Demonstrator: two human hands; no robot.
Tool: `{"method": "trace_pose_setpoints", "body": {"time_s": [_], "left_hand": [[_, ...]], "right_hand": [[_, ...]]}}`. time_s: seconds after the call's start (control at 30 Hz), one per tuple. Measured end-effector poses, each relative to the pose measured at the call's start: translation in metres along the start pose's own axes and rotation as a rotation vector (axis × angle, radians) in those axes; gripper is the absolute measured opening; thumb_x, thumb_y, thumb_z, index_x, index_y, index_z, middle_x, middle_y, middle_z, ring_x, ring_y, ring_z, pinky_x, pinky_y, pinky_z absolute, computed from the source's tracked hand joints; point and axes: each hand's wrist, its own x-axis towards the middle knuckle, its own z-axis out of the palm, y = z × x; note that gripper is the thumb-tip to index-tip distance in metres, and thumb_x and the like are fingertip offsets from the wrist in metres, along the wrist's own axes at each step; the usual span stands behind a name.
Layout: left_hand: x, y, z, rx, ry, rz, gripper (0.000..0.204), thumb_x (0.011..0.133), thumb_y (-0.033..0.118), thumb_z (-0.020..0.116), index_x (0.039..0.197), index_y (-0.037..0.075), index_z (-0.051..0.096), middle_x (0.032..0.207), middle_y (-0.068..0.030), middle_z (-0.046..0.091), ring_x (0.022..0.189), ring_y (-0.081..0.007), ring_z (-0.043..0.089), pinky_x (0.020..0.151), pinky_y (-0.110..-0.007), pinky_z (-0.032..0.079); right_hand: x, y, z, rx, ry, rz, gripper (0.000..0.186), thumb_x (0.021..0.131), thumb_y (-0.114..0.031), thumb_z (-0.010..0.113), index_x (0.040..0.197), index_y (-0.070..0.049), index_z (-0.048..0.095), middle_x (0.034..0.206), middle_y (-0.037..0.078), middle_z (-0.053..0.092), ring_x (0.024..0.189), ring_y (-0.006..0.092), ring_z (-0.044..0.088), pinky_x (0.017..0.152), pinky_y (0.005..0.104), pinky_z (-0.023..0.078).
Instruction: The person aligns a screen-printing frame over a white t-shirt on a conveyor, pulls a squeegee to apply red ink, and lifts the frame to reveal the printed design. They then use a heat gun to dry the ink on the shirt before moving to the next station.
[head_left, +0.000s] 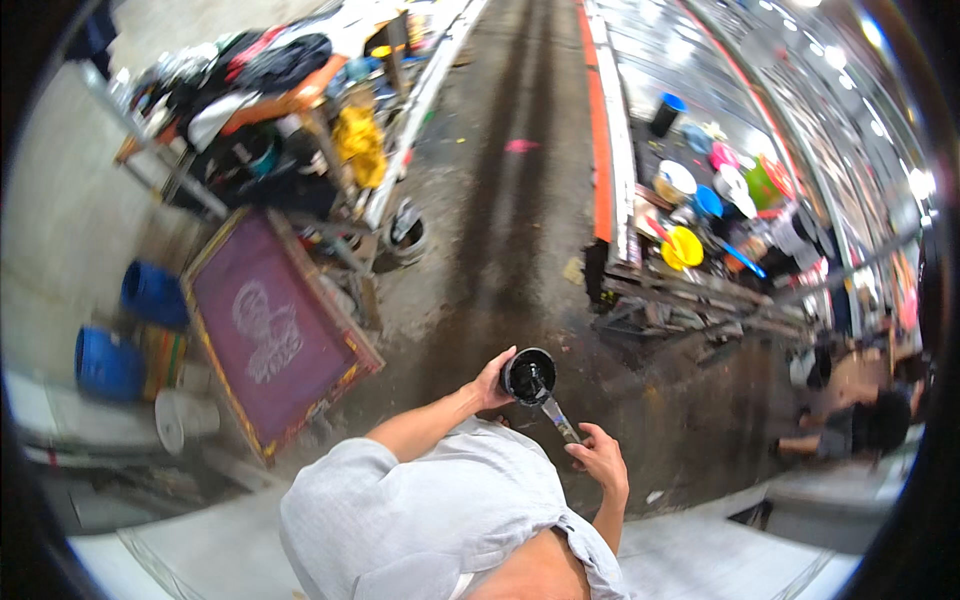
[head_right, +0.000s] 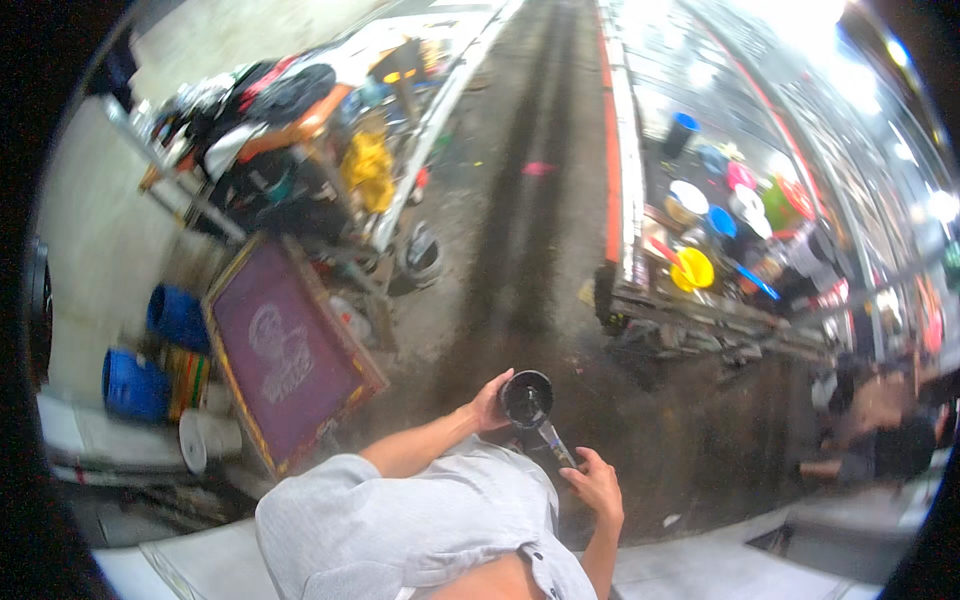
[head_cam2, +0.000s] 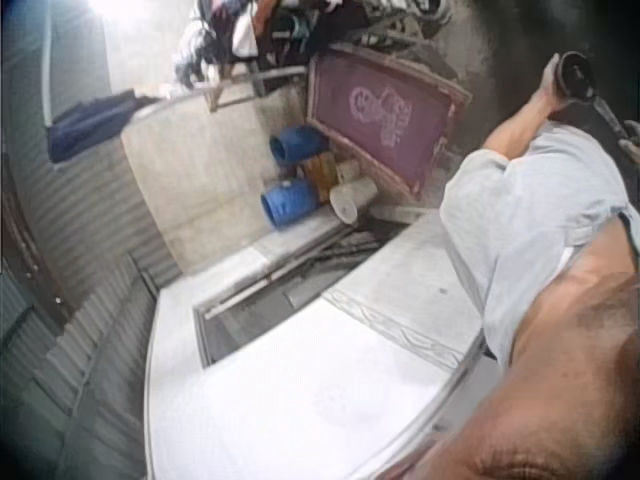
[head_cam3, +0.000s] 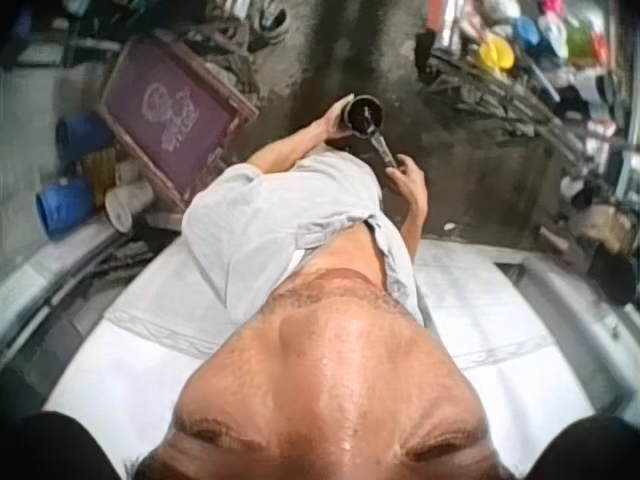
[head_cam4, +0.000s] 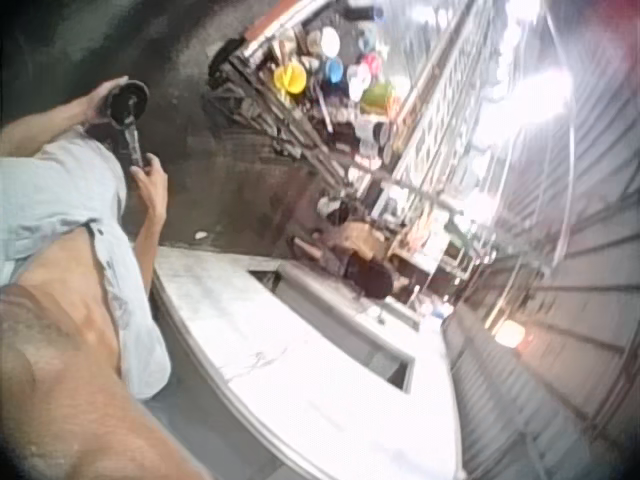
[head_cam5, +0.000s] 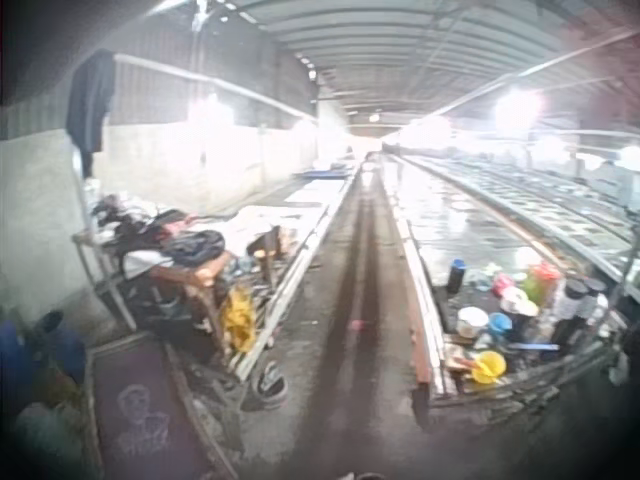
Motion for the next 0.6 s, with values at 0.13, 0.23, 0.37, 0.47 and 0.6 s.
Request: {"method": "trace_pose_setpoints", "body": {"time_s": [0.13, 0.23, 0.37, 0.47, 0.6], "left_hand": [[0.011, 0.015, -0.019, -0.081, 0.013, 0.116, 0.054, 0.099, 0.057, 0.050, 0.128, 0.015, 0.065, 0.130, -0.0076, 0.066, 0.121, -0.0257, 0.061, 0.105, -0.049, 0.047], [0.023, 0.029, -0.035, -0.196, 0.056, 0.257, 0.054, 0.098, 0.060, 0.051, 0.125, 0.016, 0.067, 0.126, -0.0061, 0.069, 0.115, -0.0239, 0.065, 0.100, -0.048, 0.053], [0.005, 0.062, -0.070, -0.369, 0.011, 0.476, 0.040, 0.095, 0.045, 0.055, 0.115, 0.014, 0.070, 0.117, -0.0064, 0.072, 0.108, -0.0258, 0.068, 0.098, -0.049, 0.054], [-0.025, 0.101, -0.094, -0.465, 0.052, 0.692, 0.038, 0.093, 0.039, 0.052, 0.114, 0.013, 0.071, 0.126, -0.0094, 0.068, 0.121, -0.0311, 0.061, 0.105, -0.059, 0.046], [-0.066, 0.192, -0.119, -0.526, 0.140, 1.055, 0.043, 0.101, 0.033, 0.038, 0.129, 0.009, 0.061, 0.140, -0.0136, 0.059, 0.133, -0.0338, 0.051, 0.113, -0.062, 0.035]], "right_hand": [[0.043, -0.001, -0.005, 0.165, 0.018, -0.069, 0.026, 0.096, -0.012, 0.060, 0.118, 0.001, 0.063, 0.075, 0.002, 0.065, 0.056, 0.0063, 0.056, 0.049, 0.0230, 0.045], [0.083, -0.018, 0.000, 0.309, -0.092, -0.058, 0.021, 0.097, -0.013, 0.058, 0.113, -0.001, 0.065, 0.071, 0.000, 0.061, 0.053, 0.0035, 0.049, 0.046, 0.0198, 0.038], [0.121, -0.064, 0.026, 0.306, -0.238, -0.122, 0.026, 0.095, -0.013, 0.061, 0.119, -0.002, 0.063, 0.075, 0.000, 0.062, 0.056, 0.0047, 0.052, 0.048, 0.0198, 0.039], [0.151, -0.118, 0.052, 0.336, -0.432, -0.218, 0.041, 0.093, -0.011, 0.063, 0.132, -0.002, 0.056, 0.094, 0.004, 0.068, 0.070, 0.0084, 0.061, 0.056, 0.0226, 0.047], [0.215, -0.216, 0.118, 0.277, -0.732, -0.312, 0.051, 0.097, -0.013, 0.061, 0.145, -0.004, 0.047, 0.107, 0.008, 0.068, 0.084, 0.0127, 0.066, 0.065, 0.0264, 0.053]]}}
